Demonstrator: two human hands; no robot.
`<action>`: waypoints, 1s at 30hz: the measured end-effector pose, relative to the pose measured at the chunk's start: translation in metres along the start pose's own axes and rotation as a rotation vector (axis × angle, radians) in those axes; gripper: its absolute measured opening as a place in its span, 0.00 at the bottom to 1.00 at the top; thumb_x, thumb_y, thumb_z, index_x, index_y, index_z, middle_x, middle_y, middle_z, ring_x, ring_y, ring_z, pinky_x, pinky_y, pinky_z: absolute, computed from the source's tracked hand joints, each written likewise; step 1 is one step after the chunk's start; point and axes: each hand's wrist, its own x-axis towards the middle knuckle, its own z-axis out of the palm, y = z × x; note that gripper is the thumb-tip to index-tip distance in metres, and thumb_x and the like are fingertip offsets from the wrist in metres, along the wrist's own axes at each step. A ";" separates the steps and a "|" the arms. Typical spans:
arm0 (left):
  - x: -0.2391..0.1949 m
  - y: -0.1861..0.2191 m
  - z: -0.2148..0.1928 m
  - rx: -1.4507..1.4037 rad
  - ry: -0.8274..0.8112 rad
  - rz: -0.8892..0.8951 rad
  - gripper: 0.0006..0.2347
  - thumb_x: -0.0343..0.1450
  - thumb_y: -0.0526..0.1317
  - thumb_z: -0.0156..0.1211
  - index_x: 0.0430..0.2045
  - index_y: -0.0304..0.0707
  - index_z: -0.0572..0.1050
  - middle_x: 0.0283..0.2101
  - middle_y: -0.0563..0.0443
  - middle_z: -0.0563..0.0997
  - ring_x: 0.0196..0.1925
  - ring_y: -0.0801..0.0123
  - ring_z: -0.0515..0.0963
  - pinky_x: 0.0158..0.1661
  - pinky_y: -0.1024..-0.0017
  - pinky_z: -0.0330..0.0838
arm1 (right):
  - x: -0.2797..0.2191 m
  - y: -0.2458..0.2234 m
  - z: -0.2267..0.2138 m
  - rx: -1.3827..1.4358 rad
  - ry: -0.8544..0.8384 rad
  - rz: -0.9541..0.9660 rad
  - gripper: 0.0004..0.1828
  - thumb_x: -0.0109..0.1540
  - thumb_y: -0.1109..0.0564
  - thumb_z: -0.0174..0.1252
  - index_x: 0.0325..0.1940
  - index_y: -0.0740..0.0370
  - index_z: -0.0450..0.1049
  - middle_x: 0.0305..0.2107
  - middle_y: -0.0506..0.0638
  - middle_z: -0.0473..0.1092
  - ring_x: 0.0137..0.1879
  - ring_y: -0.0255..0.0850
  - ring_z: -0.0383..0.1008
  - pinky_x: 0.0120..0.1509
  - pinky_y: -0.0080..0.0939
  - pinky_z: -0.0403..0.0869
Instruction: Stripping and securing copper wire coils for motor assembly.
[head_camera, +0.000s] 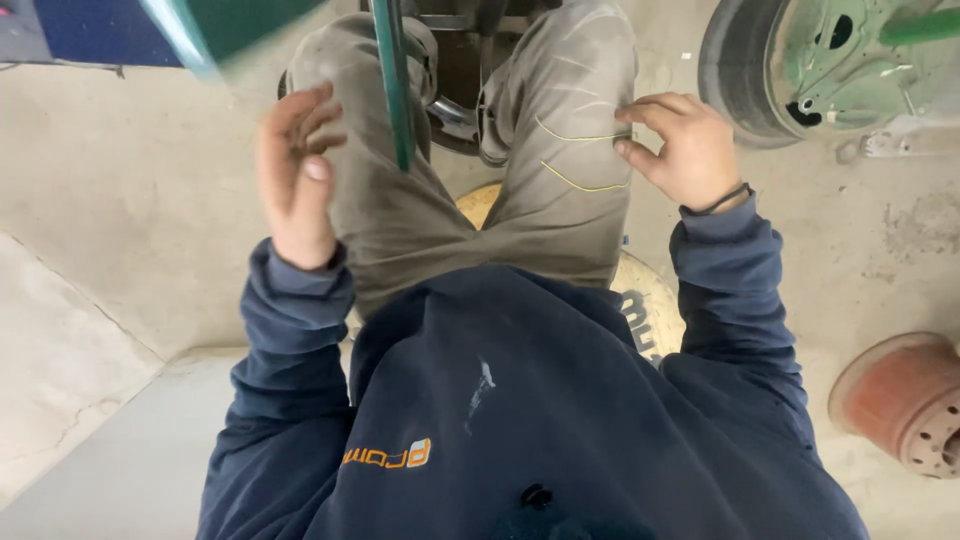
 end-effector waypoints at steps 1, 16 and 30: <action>0.001 0.006 0.007 0.131 -0.056 0.084 0.27 0.83 0.56 0.47 0.69 0.31 0.60 0.69 0.39 0.66 0.69 0.53 0.69 0.66 0.60 0.67 | 0.001 0.002 0.002 -0.004 -0.023 0.034 0.14 0.62 0.55 0.69 0.51 0.57 0.81 0.47 0.49 0.77 0.53 0.50 0.76 0.55 0.47 0.73; -0.009 -0.057 0.057 0.038 0.191 -0.108 0.03 0.77 0.30 0.55 0.42 0.32 0.73 0.40 0.48 0.77 0.41 0.65 0.76 0.46 0.70 0.73 | 0.018 -0.059 -0.023 0.017 -0.046 -0.054 0.06 0.64 0.59 0.67 0.40 0.58 0.75 0.42 0.48 0.76 0.47 0.47 0.77 0.50 0.45 0.74; -0.014 -0.051 0.061 -0.287 -0.307 -0.270 0.09 0.76 0.40 0.61 0.42 0.33 0.77 0.34 0.52 0.79 0.36 0.79 0.74 0.38 0.75 0.71 | 0.113 -0.164 0.003 -0.244 -0.191 -0.465 0.11 0.54 0.53 0.68 0.39 0.57 0.78 0.33 0.48 0.73 0.40 0.47 0.75 0.46 0.47 0.73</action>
